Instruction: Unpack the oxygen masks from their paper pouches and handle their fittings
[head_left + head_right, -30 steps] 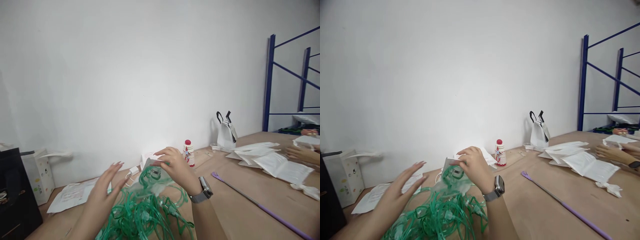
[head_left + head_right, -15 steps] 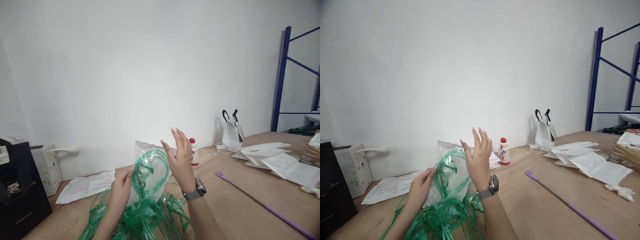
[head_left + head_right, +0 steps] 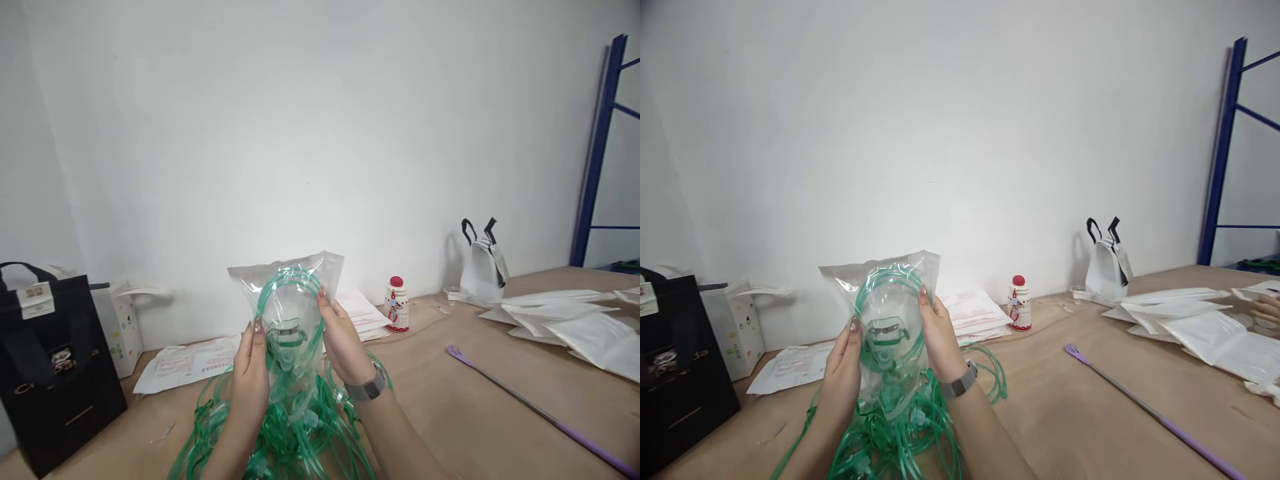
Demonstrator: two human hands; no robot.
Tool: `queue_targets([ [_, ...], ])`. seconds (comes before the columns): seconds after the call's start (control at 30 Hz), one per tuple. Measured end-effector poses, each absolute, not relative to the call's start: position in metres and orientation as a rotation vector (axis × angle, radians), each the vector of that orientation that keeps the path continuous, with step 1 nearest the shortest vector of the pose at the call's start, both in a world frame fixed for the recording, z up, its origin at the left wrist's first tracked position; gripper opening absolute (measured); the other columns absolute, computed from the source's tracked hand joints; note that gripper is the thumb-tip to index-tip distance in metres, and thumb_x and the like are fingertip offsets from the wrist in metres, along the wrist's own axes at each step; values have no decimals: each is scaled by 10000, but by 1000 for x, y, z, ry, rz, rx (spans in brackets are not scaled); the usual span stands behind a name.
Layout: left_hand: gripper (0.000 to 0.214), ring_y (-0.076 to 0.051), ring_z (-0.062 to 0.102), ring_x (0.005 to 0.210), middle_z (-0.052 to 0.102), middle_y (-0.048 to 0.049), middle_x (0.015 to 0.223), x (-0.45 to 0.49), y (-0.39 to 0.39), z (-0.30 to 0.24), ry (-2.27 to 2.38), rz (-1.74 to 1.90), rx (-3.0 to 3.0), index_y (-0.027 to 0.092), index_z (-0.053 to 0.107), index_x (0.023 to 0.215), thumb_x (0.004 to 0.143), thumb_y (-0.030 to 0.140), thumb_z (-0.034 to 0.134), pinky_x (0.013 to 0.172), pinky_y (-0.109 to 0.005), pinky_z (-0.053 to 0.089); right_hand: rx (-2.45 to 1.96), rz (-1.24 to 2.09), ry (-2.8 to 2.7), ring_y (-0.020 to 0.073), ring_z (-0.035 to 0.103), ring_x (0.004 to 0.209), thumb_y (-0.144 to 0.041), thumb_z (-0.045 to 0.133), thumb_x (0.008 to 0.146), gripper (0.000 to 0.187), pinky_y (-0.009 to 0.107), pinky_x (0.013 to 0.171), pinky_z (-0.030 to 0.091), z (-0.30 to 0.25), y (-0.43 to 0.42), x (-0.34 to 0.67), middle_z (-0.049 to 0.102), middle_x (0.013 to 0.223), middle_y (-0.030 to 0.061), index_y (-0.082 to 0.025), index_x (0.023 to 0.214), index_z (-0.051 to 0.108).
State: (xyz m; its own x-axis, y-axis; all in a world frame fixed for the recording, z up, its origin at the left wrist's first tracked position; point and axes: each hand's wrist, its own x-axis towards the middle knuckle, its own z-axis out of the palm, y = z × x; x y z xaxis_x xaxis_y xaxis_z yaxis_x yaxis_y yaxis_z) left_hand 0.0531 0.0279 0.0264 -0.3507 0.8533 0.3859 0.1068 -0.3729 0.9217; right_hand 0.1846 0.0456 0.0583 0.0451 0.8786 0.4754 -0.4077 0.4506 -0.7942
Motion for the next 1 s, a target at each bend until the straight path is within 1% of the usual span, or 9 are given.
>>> queue_targets([
  [0.1, 482, -211, 377, 1299, 480, -42, 1370, 47, 29, 29, 1380, 1744, 1335, 203, 497, 1252, 881, 484, 371, 1070, -338, 325, -514, 1083, -1152, 213, 525, 1116, -531, 569, 786, 447, 350, 988, 381, 60, 46, 188, 628, 1147, 38, -220, 1105, 615],
  [0.3, 514, -220, 365, 1304, 477, -62, 1371, 42, 32, 34, 1371, 1716, 1358, 174, 528, 1211, 881, 524, 347, 1098, -368, 259, -650, 1107, -1202, 227, 576, 944, -593, 557, 755, 488, 330, 851, 434, 58, 53, 198, 679, 918, 57, -159, 950, 666],
  [0.5, 678, -241, 144, 1384, 280, -86, 1485, 55, 31, 26, 1428, 1625, 1293, 172, 377, 1348, 839, 619, 344, 1128, -421, 115, -799, 822, -1356, 189, 535, 761, -641, 492, 756, 536, 297, 741, 421, 48, 64, 191, 620, 713, 10, -135, 806, 662],
  [0.57, 721, -237, 148, 1384, 262, -91, 1492, 56, 32, 24, 1392, 1646, 1337, 183, 306, 1386, 827, 636, 347, 1128, -416, 117, -809, 767, -1295, 179, 523, 733, -634, 489, 764, 524, 291, 725, 417, 48, 66, 195, 607, 707, 10, -137, 793, 653],
  [0.63, 747, -233, 194, 1375, 259, -99, 1492, 56, 31, 22, 1320, 1650, 1415, 220, 173, 1428, 831, 642, 325, 1118, -422, 165, -792, 714, -1198, 173, 518, 720, -618, 494, 774, 501, 284, 710, 416, 51, 66, 203, 604, 717, 12, -142, 804, 648],
  [0.7, 753, -237, 191, 1376, 206, -98, 1508, 56, 31, 21, 1263, 1618, 1458, 263, 77, 1437, 833, 640, 320, 1097, -426, 227, -746, 709, -1151, 173, 520, 721, -598, 500, 786, 475, 275, 685, 418, 55, 64, 212, 612, 728, 13, -150, 841, 650],
  [0.8, 795, -258, 169, 1381, 130, -107, 1520, 58, 35, 15, 1212, 1574, 1483, 298, 55, 1430, 800, 656, 383, 1079, -439, 258, -676, 704, -1117, 177, 536, 761, -563, 506, 804, 447, 267, 687, 429, 60, 60, 223, 633, 760, 18, -154, 903, 656],
  [0.9, 844, -263, 261, 1352, 236, -144, 1470, 57, 44, 4, 1177, 1540, 1588, 303, 21, 1426, 779, 653, 434, 1072, -474, 251, -675, 630, -964, 184, 558, 820, -556, 533, 787, 447, 266, 706, 446, 61, 63, 232, 651, 812, 28, -145, 913, 657],
  [1.0, 823, -271, 335, 1318, 310, -166, 1433, 56, 50, -5, 1153, 1407, 1704, 263, 21, 1430, 805, 624, 418, 1050, -473, 293, -646, 619, -802, 186, 572, 901, -542, 576, 754, 426, 254, 729, 465, 63, 66, 242, 663, 871, 33, -146, 892, 651],
])
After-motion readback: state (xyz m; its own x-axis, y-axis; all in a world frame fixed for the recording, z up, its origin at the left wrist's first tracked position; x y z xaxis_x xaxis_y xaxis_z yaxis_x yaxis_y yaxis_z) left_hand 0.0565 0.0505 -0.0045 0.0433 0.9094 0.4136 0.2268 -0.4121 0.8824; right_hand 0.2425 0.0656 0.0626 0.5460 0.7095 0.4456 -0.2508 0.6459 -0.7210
